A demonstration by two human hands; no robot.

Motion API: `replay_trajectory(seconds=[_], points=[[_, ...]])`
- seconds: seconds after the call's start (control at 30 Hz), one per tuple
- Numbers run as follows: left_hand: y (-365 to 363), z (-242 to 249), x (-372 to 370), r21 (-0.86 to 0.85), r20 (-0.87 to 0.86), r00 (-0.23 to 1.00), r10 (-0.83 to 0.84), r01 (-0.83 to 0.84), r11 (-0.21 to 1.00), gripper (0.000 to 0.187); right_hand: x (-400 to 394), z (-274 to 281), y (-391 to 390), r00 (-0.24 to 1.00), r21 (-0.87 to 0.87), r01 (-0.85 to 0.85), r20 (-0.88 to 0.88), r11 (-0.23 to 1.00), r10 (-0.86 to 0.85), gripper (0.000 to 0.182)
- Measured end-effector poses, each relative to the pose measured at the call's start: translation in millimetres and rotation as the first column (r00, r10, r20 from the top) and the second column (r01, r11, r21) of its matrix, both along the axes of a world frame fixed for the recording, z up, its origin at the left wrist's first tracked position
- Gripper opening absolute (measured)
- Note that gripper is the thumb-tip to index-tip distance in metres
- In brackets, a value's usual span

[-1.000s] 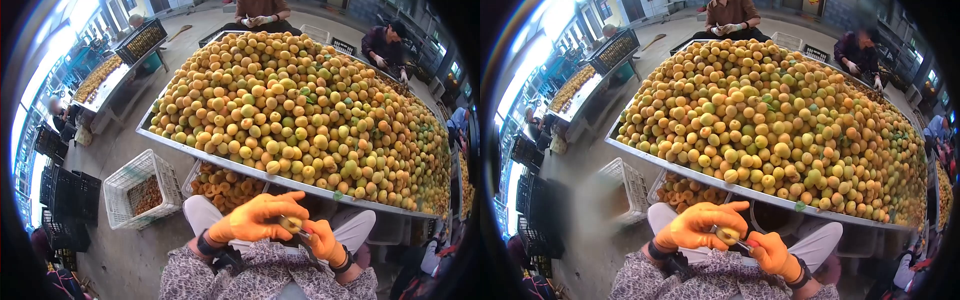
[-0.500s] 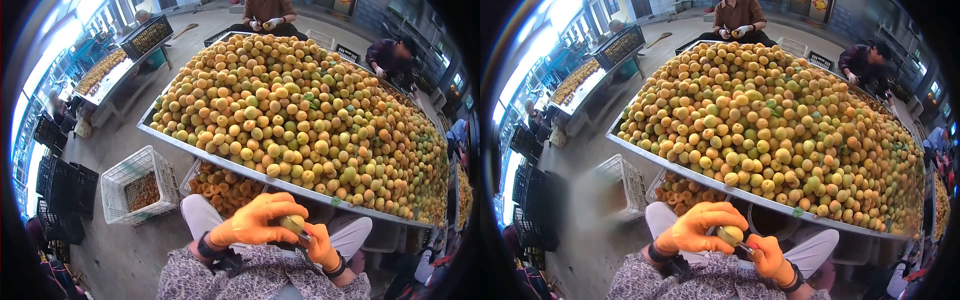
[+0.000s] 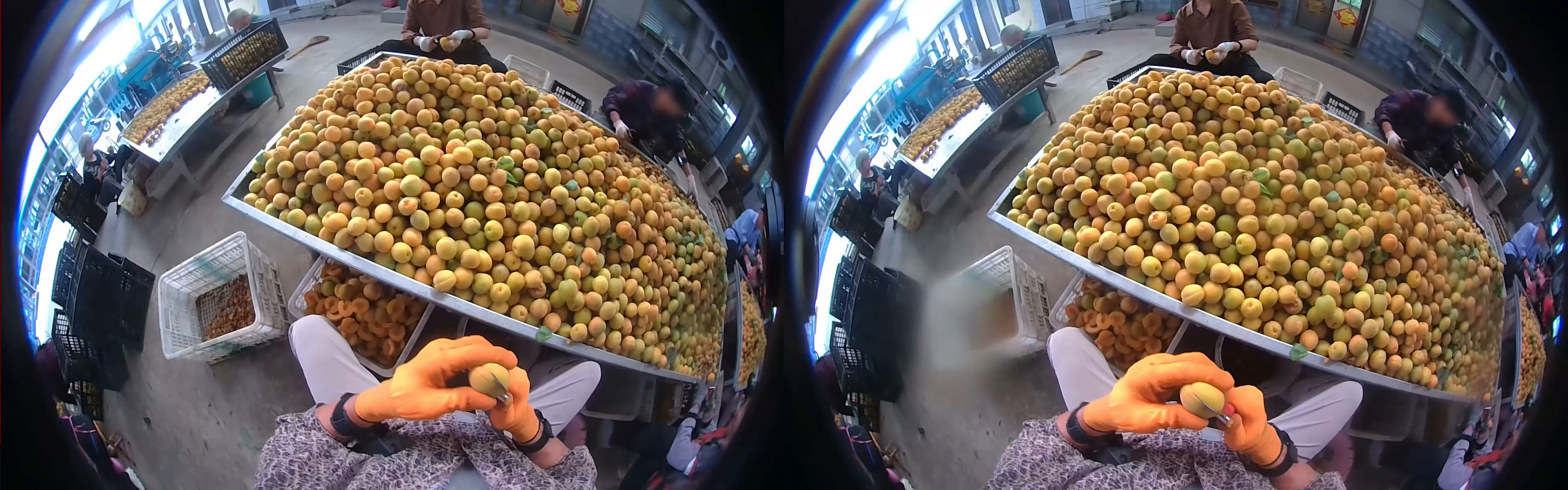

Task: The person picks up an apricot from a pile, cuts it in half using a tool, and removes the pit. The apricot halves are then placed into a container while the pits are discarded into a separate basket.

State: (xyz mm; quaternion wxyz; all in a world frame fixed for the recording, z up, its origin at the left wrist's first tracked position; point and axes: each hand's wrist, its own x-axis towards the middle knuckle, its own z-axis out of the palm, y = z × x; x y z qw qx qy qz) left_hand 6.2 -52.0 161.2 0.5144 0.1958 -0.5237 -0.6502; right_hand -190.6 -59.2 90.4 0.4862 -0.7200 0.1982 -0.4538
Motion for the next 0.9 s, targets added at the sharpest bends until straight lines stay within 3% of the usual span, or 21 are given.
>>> replay_trajectory(seconds=[0.07,0.23,0.53,0.6,0.67,0.73,0.77,0.8,0.83,0.87,0.9], points=[[-5,9,10,-0.276,0.332,0.934,0.134,-0.039,0.96,0.053,0,10,0,0.99,0.054,0.044,-0.136,0.998,-0.037,0.058],[-13,17,20,-0.499,0.501,0.8,0.331,-0.046,0.865,0.05,-9,4,2,0.978,0.093,0.019,-0.207,0.995,0.0,0.059],[-32,23,40,-0.431,0.664,0.718,0.21,0.139,0.891,0.044,-24,33,-4,0.922,0.19,-0.035,-0.374,0.981,0.105,0.045],[-35,20,45,-0.537,0.736,0.573,0.361,0.169,0.826,0.042,-27,44,-1,0.83,0.168,0.064,-0.557,0.984,0.041,0.042],[-38,12,51,-0.512,0.764,0.54,0.353,0.174,0.841,0.043,-31,47,4,0.824,0.138,0.101,-0.566,0.985,-0.005,0.041],[-40,-3,56,-0.331,0.71,0.648,0.276,-0.039,0.943,0.047,-44,35,13,0.989,0.48,0.151,-0.083,0.864,-0.126,0.039],[-40,-18,58,-0.248,0.613,0.766,0.196,-0.05,0.967,0.047,-43,26,8,0.982,0.362,0.038,0.161,0.931,-0.103,0.027],[-35,-21,51,-0.246,0.617,0.766,0.181,-0.03,0.969,0.047,-38,29,6,0.979,0.365,0.053,0.166,0.929,-0.121,0.027],[-29,-25,41,0.037,0.409,0.913,0.014,-0.032,0.999,0.05,-26,35,1,0.989,0.356,0.127,0.027,0.926,-0.146,0.025],[-23,-28,32,0.313,0.135,0.987,-0.085,0.039,0.949,0.053,-14,41,-4,0.979,0.338,0.197,-0.116,0.92,-0.167,0.031],[-16,-29,25,0.456,-0.034,0.992,-0.125,0.127,0.881,0.063,-3,48,-8,0.983,0.419,0.181,-0.111,0.89,-0.148,0.04]])
